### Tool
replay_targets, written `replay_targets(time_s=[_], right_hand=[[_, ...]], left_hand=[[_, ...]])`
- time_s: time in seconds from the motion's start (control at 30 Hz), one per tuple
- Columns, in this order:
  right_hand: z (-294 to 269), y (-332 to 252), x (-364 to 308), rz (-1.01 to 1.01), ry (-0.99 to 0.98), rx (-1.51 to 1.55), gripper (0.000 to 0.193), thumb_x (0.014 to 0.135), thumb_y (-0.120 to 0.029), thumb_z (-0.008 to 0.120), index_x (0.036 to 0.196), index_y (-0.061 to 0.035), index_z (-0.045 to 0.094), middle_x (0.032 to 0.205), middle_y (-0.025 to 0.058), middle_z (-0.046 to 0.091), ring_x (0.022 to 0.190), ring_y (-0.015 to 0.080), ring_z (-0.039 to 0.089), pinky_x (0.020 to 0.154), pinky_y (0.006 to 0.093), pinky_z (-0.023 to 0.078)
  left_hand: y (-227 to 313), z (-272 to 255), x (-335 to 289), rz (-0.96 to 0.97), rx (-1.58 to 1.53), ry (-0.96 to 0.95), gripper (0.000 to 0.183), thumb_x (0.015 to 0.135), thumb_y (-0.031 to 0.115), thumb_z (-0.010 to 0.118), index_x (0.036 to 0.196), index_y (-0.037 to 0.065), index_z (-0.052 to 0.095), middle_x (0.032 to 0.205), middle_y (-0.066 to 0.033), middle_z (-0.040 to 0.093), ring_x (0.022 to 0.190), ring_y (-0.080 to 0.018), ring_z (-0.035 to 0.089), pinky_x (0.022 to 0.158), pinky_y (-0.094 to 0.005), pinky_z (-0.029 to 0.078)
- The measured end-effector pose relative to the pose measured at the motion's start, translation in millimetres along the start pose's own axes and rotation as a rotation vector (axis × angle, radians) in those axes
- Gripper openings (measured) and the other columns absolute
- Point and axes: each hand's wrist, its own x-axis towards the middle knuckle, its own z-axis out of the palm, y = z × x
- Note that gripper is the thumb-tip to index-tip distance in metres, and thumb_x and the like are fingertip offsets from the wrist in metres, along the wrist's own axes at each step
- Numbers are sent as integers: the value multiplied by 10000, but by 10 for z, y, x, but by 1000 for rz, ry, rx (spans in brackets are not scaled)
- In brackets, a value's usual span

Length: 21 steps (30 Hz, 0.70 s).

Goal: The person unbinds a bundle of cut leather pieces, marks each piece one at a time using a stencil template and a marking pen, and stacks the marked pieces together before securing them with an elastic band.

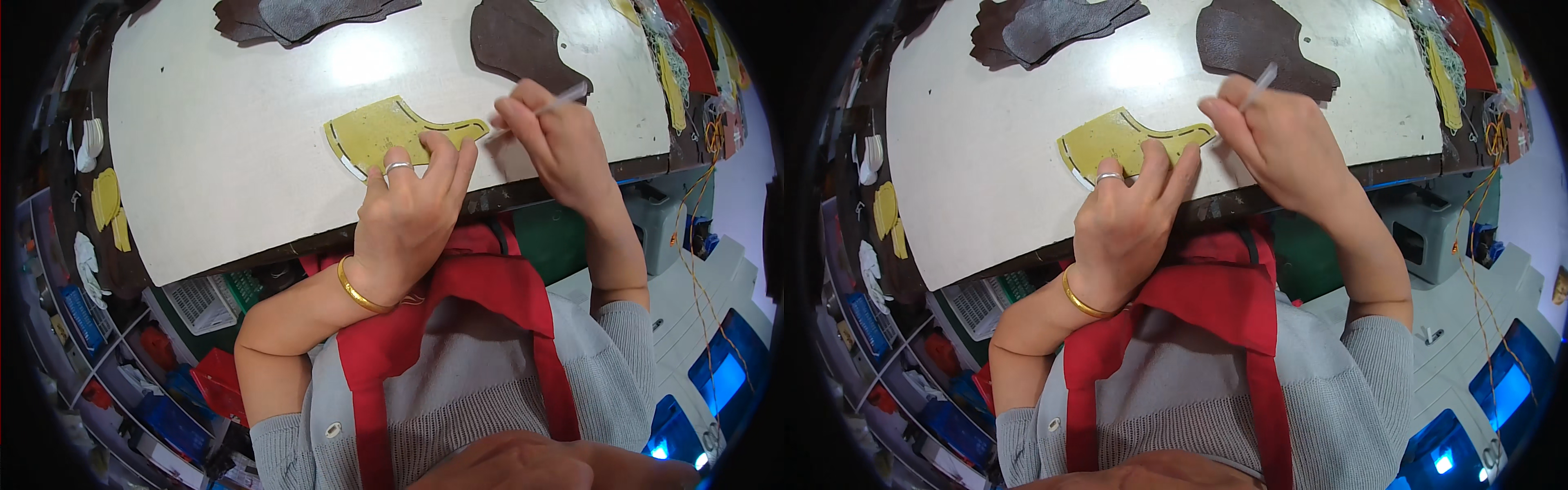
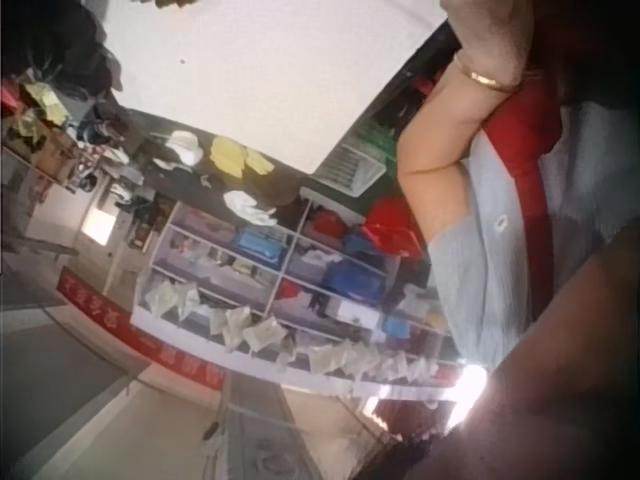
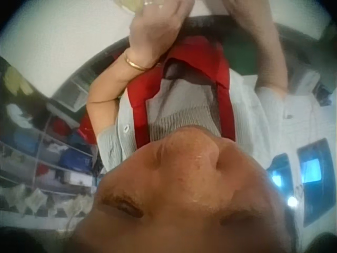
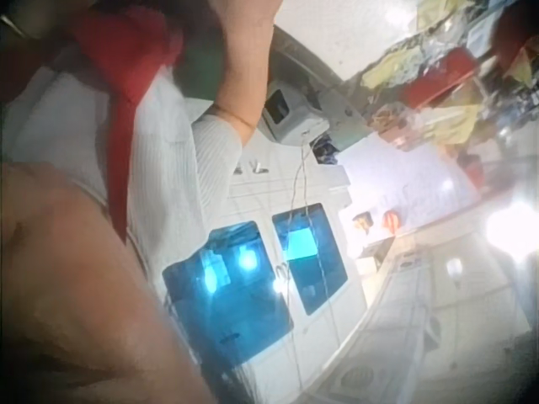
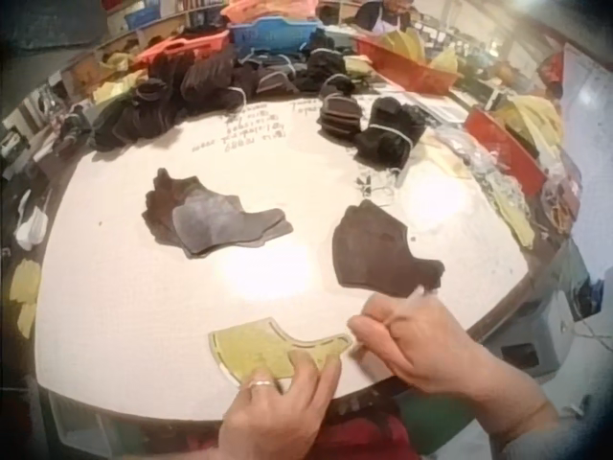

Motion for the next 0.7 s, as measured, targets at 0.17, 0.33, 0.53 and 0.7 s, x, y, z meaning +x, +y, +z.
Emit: replay_targets(time_s=[0.17,0.33,0.53,0.7], right_hand=[[146,-196,281,15,-67,162,226,1005,-223,588,975,-14,668,882,142,709,851,334,687,718,383,541],[127,-101,276,-100,-105,103,272,876,-307,706,854,-37,680,822,140,711,783,386,688,690,471,533],[-433,529,176,438,36,64,259,937,-229,696,1089,-25,744,854,103,740,791,155,684,751,302,531],[-344,506,1,346,355,373,238,1003,-166,646,1120,29,715,954,43,731,861,100,660,788,255,523]], left_hand=[[-120,25,-22,-30,-70,46,381,803,136,635,1176,171,704,915,2,609,692,-176,558,507,-260,480],[-327,121,81,101,-308,205,226,766,104,666,992,98,676,872,-20,607,703,-192,572,549,-302,503],[-1227,554,545,-68,-14,505,152,782,55,631,928,30,599,866,-123,579,773,-271,595,727,-384,523],[-889,248,68,51,-250,196,82,741,41,626,767,46,548,821,-104,551,752,-243,576,684,-354,515]])
